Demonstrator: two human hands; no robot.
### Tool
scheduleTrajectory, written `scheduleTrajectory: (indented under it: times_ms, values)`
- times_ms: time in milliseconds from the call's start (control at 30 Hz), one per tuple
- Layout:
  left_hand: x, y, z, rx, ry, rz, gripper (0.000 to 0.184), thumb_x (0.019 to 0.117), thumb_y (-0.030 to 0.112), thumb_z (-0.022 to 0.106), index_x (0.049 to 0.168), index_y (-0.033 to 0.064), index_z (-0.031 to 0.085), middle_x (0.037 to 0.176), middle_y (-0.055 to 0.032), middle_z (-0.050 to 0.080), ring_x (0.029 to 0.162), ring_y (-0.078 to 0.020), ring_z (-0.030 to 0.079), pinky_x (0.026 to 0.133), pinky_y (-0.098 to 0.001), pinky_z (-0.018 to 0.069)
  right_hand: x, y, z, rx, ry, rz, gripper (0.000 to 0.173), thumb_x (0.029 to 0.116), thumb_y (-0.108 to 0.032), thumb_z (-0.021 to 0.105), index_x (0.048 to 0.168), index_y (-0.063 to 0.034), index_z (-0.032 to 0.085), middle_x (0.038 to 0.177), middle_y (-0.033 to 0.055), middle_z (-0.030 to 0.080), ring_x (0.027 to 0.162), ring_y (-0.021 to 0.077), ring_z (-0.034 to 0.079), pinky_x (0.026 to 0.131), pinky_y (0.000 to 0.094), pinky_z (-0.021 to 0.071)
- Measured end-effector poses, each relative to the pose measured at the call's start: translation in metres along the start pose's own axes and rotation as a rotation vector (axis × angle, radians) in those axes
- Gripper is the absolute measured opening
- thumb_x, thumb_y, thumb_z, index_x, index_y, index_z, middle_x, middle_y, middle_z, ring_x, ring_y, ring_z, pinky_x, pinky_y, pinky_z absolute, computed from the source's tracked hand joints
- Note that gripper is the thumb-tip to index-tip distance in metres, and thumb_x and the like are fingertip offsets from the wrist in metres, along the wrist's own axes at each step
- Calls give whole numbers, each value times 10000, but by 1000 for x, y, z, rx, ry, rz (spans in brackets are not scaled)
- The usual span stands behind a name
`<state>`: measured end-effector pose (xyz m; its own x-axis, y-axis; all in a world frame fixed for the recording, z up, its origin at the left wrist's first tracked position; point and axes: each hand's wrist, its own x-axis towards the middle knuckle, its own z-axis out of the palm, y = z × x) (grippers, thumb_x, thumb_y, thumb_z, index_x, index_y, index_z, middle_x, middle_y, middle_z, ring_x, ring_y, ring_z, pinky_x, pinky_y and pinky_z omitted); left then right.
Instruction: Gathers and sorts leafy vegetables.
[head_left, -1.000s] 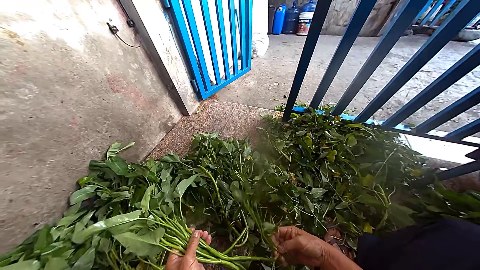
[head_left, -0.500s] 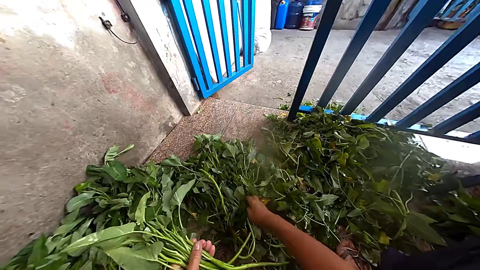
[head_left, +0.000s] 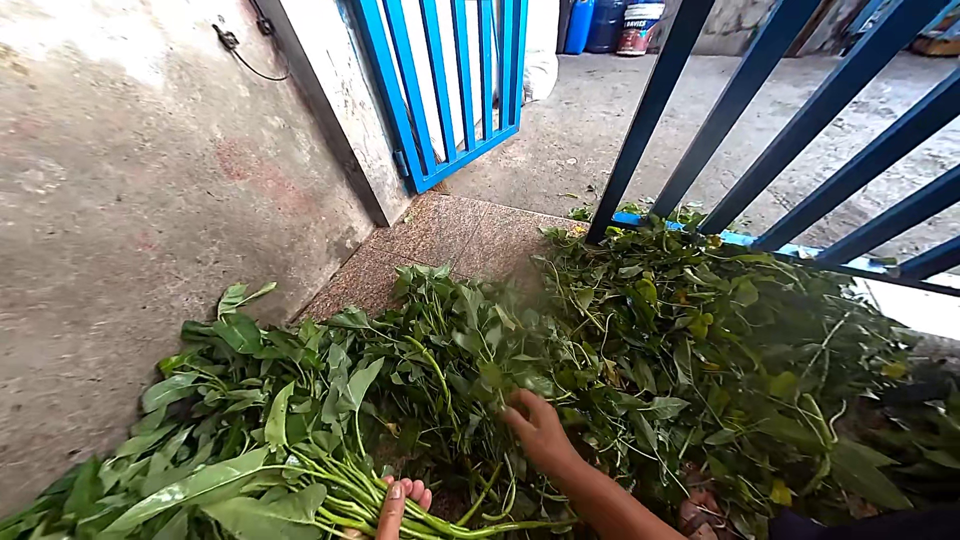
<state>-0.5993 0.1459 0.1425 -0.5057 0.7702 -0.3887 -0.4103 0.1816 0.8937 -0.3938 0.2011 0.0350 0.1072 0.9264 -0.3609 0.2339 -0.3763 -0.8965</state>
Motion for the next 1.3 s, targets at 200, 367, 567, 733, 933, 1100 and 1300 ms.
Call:
scheduleTrajectory:
  times_ms: [200, 367, 567, 733, 933, 1100, 1300]
  values:
    - [-7, -1, 6, 23, -13, -8, 107, 1011, -80, 516, 1104, -40, 552, 766, -88, 696, 659, -197, 734, 658, -363, 662, -82, -6, -39, 387, -169, 393, 193, 1005, -178, 637, 1077, -1, 609, 899, 102, 653, 761, 199, 674, 712, 383, 600]
    - [-16, 3, 6, 42, -69, -31, 118, 1013, -66, 528, 1125, -46, 560, 763, -88, 697, 660, -198, 731, 648, -359, 658, -146, -22, -43, 252, -93, -41, 125, 972, -102, 648, 1027, 6, 620, 856, 89, 676, 753, 186, 693, 722, 374, 612]
    - [-27, -2, 5, 61, -119, 24, 125, 977, -94, 573, 1097, -61, 578, 780, -109, 718, 667, -212, 740, 640, -367, 660, -155, -2, -21, -243, 88, -347, 147, 963, -144, 656, 1007, -12, 704, 926, 129, 691, 804, 217, 693, 724, 405, 596]
    - [-37, -6, 7, 92, -164, -13, 168, 948, -100, 622, 1113, -79, 593, 829, -145, 731, 708, -238, 747, 650, -382, 657, -154, 5, 0, -394, 145, -556, 103, 957, -128, 662, 976, -37, 707, 924, 126, 681, 795, 238, 701, 665, 408, 608]
    - [-41, -6, 10, 54, -169, -162, 192, 961, -66, 635, 1147, -80, 588, 925, -185, 731, 754, -269, 741, 655, -412, 645, -155, 3, 10, -333, 148, -638, 87, 958, -98, 659, 980, -26, 702, 926, 125, 683, 814, 214, 700, 707, 357, 611]
    - [-36, -5, 8, 17, -131, -191, 207, 962, -66, 630, 1165, -77, 593, 864, -179, 710, 680, -268, 724, 618, -414, 646, -155, 6, 14, -319, 175, -694, 64, 957, -79, 656, 964, -26, 693, 949, 124, 685, 852, 197, 700, 745, 320, 608]
    - [-35, -4, 2, -3, -229, -273, 187, 998, -37, 587, 1178, -89, 582, 918, -219, 723, 753, -317, 741, 677, -454, 646, -153, 5, 19, -338, 160, -741, 71, 972, -88, 642, 966, -36, 690, 976, 121, 689, 883, 188, 704, 762, 311, 611]
